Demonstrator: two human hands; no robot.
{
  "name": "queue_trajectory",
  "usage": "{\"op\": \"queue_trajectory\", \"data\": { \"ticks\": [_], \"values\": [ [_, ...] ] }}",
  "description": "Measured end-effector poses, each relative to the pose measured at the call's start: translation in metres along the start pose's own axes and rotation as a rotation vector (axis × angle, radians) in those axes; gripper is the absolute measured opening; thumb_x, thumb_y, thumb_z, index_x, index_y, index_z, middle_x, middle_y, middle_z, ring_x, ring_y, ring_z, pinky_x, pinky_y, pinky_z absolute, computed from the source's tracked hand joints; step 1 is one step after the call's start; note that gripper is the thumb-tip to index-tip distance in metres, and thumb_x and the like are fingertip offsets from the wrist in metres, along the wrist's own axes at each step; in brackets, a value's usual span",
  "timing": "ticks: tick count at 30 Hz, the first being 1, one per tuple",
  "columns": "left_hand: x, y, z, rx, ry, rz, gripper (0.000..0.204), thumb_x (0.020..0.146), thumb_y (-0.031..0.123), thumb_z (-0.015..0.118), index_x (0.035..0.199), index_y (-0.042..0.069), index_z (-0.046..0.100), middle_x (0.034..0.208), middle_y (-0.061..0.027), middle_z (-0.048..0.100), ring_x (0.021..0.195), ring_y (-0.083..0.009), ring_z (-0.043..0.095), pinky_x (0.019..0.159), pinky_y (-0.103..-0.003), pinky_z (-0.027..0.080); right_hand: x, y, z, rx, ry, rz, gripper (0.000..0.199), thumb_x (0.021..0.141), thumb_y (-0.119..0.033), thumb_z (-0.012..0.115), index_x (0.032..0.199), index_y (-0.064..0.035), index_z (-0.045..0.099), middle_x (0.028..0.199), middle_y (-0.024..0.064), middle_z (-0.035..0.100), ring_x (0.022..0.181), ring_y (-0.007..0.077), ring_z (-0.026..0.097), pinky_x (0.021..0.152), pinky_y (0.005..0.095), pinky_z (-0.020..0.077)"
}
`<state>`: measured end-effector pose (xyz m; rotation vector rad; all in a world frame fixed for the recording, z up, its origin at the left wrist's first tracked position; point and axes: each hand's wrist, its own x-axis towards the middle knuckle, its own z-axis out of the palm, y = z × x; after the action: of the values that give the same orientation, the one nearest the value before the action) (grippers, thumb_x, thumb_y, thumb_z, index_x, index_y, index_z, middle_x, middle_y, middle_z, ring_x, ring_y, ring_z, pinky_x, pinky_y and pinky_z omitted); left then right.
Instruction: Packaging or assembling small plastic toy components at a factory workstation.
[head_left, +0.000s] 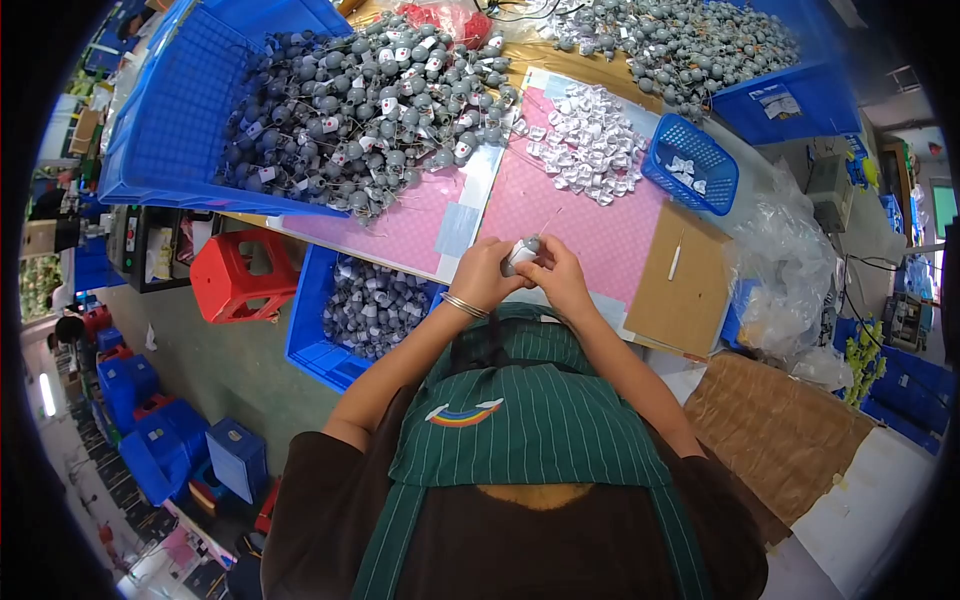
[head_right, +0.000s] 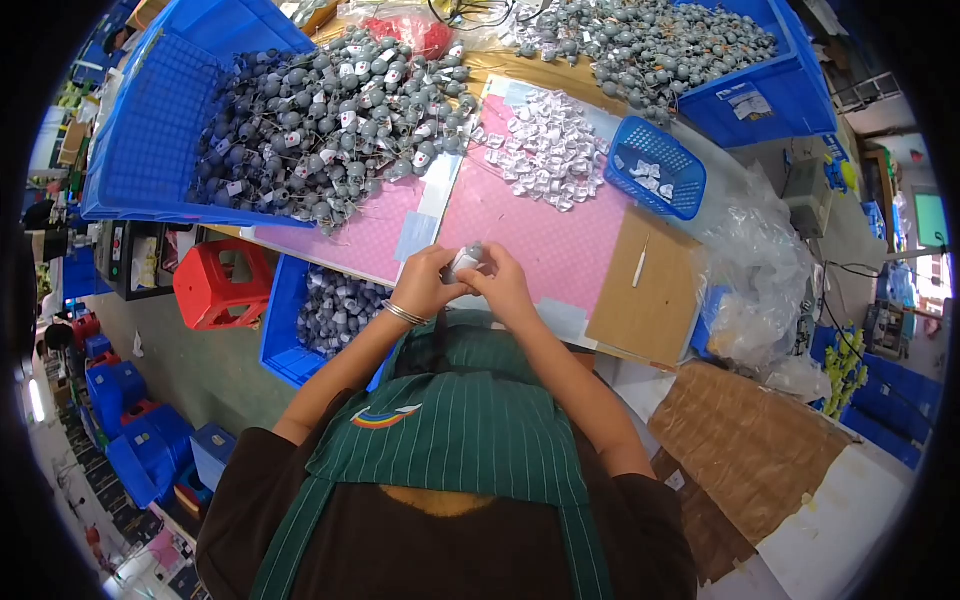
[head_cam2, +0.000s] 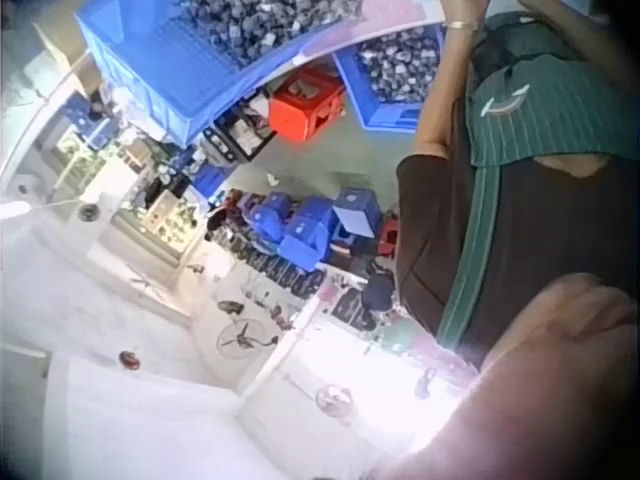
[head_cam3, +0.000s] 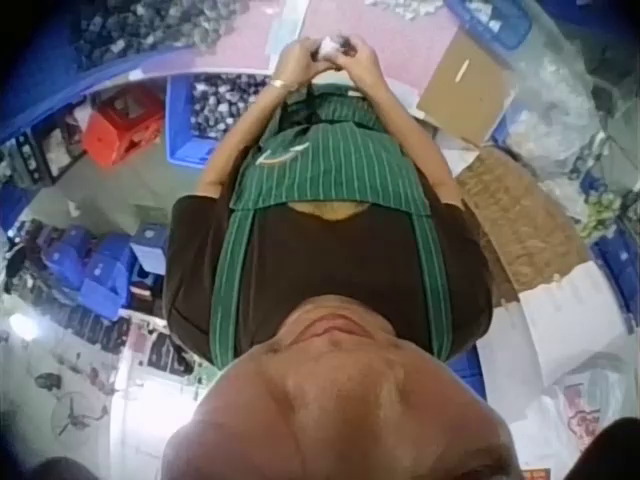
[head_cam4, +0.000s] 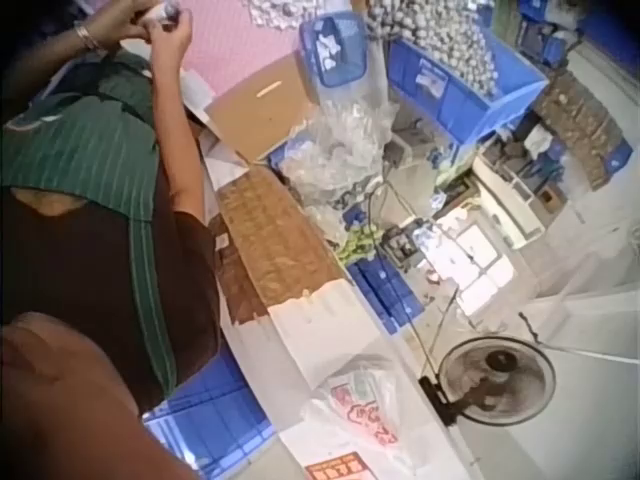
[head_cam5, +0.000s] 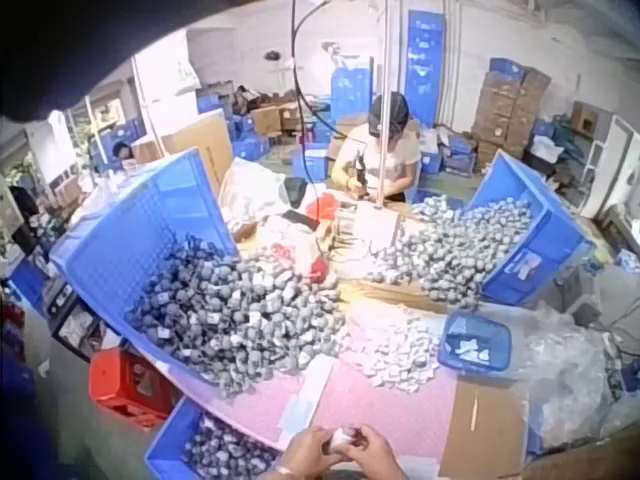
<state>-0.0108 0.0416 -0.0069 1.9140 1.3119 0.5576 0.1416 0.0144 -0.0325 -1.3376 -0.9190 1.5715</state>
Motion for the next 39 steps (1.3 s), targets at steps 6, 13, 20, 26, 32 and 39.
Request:
{"op": "queue_trajectory", "data": {
  "ticks": [6, 13, 20, 26, 32, 39],
  "values": [
    [-0.004, -0.005, 0.005, -0.064, -0.052, -0.062, 0.034, 0.061, 0.024, 0.078, 0.084, 0.003, 0.065, 0.07, -0.0148, 0.057, 0.064, -0.0316, 0.056, 0.058, -0.04, 0.044, 0.01, 0.015, -0.003, -0.015, -0.024, -0.025, 0.033, 0.071, -0.007, 0.072, 0.097, 0.0, 0.053, 0.082, 0.0051, 0.058, 0.073, 0.0114, 0.056, 0.061, 0.0243, 0.0467],
    [-0.003, -0.028, 0.008, -0.151, 0.017, -0.104, 0.033, 0.067, 0.026, 0.073, 0.093, 0.005, 0.066, 0.073, -0.0128, 0.059, 0.068, -0.0278, 0.057, 0.062, -0.036, 0.044, 0.024, 0.034, 0.018, -0.307, 0.129, -0.146, 0.032, 0.072, -0.01, 0.072, 0.094, -0.0013, 0.052, 0.085, 0.0069, 0.057, 0.074, 0.0123, 0.056, 0.063, 0.0255, 0.0475],
    [-0.055, -0.146, -0.012, 0.236, 0.066, -0.414, 0.03, 0.068, 0.027, 0.071, 0.088, 0.004, 0.066, 0.087, -0.0159, 0.063, 0.084, -0.0331, 0.057, 0.074, -0.04, 0.046, 0.028, 0.046, -0.009, -0.368, -0.024, -0.019, 0.042, 0.076, -0.019, 0.071, 0.109, 0.0008, 0.053, 0.098, 0.011, 0.057, 0.075, 0.0128, 0.058, 0.061, 0.0265, 0.0491],
    [-0.096, -0.216, -0.057, 0.708, 0.229, -0.422, 0.03, 0.069, 0.026, 0.069, 0.088, 0.003, 0.066, 0.086, -0.0144, 0.066, 0.084, -0.0306, 0.062, 0.076, -0.039, 0.049, 0.026, 0.071, -0.095, -0.307, 0.144, 0.183, 0.029, 0.079, -0.018, 0.067, 0.101, -0.0019, 0.057, 0.087, 0.0057, 0.058, 0.072, 0.0105, 0.056, 0.056, 0.0241, 0.0473],
    [0.041, -0.186, -0.011, 0.084, 0.338, -0.39, 0.027, 0.074, 0.024, 0.066, 0.09, 0.002, 0.067, 0.086, -0.0137, 0.067, 0.078, -0.025, 0.064, 0.073, -0.033, 0.05, 0.047, 0.089, -0.136, -0.442, 0.193, 0.159, 0.026, 0.079, -0.017, 0.066, 0.099, -0.003, 0.058, 0.083, 0.0038, 0.057, 0.07, 0.0098, 0.055, 0.056, 0.0238, 0.0468],
    [0.18, -0.215, 0.021, -1.201, 0.81, -1.212, 0.041, 0.08, 0.034, 0.064, 0.091, -0.005, 0.056, 0.084, -0.0217, 0.06, 0.074, -0.0335, 0.063, 0.066, -0.047, 0.054, 0.099, 0.068, -0.148, -0.77, 0.45, -0.075, 0.031, 0.074, -0.01, 0.067, 0.103, -0.0061, 0.057, 0.093, 0.011, 0.057, 0.08, 0.0225, 0.059, 0.07, 0.0324, 0.0494]
  ]
}}
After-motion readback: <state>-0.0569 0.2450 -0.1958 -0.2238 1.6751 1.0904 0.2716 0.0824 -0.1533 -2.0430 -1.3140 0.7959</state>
